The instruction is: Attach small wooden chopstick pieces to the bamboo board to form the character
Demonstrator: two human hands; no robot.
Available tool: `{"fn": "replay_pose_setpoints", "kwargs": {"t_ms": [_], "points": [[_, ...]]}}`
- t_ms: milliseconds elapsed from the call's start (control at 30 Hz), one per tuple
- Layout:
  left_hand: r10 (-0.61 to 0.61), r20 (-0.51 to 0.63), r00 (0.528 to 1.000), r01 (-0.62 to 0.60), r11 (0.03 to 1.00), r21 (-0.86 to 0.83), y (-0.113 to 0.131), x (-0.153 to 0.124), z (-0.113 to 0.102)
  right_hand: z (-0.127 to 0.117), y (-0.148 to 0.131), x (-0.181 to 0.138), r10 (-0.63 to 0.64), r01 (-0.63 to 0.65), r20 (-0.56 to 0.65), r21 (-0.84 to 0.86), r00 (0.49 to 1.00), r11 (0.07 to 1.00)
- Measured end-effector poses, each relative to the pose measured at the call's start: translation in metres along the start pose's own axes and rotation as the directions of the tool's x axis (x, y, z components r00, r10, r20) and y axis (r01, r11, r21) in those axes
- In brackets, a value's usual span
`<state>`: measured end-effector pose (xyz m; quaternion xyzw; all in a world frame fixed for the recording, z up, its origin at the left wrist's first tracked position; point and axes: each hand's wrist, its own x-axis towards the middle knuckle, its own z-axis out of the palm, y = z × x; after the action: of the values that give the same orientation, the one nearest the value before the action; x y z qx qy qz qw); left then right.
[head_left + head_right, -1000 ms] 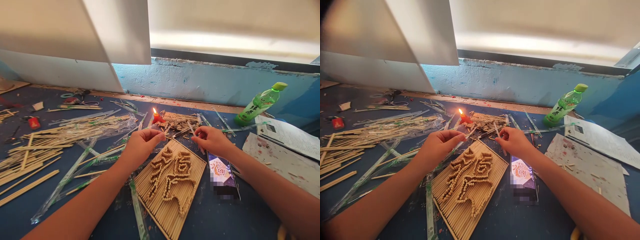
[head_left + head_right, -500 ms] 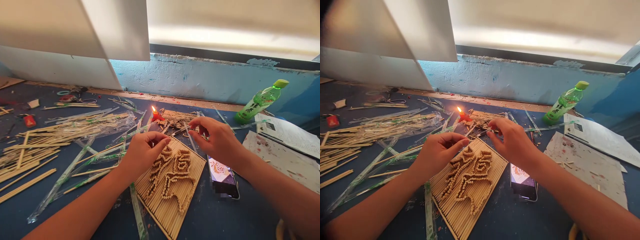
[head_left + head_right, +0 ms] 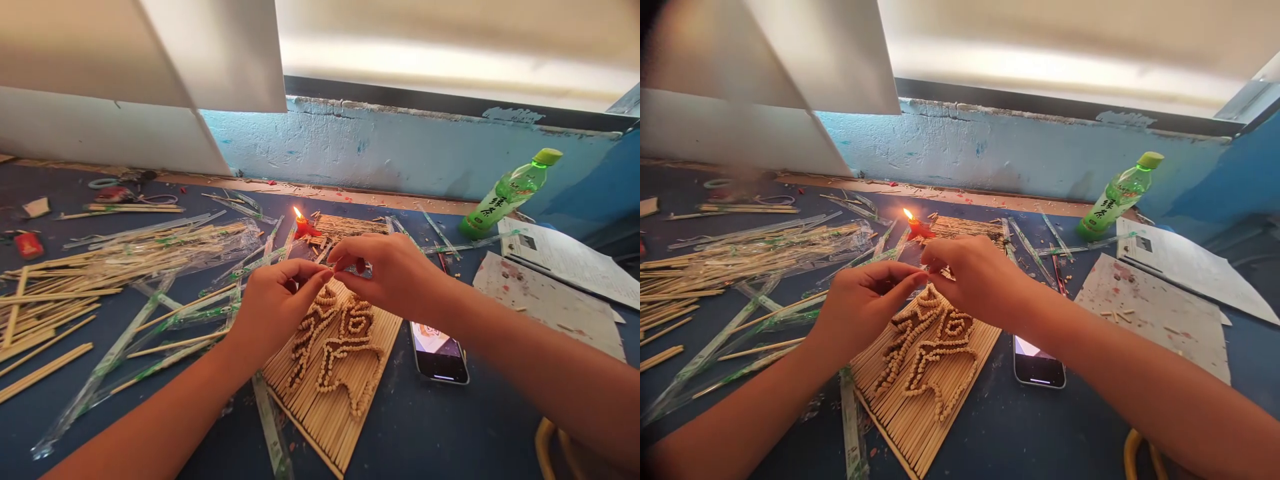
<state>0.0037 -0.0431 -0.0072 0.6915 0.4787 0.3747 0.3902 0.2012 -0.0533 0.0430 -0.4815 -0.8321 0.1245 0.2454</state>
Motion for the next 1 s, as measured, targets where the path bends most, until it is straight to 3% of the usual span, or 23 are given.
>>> {"fn": "replay_pose_setpoints", "kwargs": {"t_ms": [600, 867, 1000], "points": [[-0.083, 0.037, 0.996, 0.086, 0.992, -0.097, 0.005, 0.001, -0.002, 0.014, 0.003, 0.0, -0.125, 0.119, -0.056, -0.103, 0.991, 0.988], [0.009, 0.068, 0.998, -0.004, 0.998, -0.067, 0.003, -0.002, -0.001, 0.011, 0.004, -0.002, -0.112, 0.102, -0.084, -0.111, 0.99, 0.989], [0.017, 0.055, 0.998, -0.015, 0.999, -0.041, 0.007, -0.003, -0.005, -0.003, 0.007, -0.016, 0.002, -0.001, -0.094, 0.007, 0.996, 1.0]]}}
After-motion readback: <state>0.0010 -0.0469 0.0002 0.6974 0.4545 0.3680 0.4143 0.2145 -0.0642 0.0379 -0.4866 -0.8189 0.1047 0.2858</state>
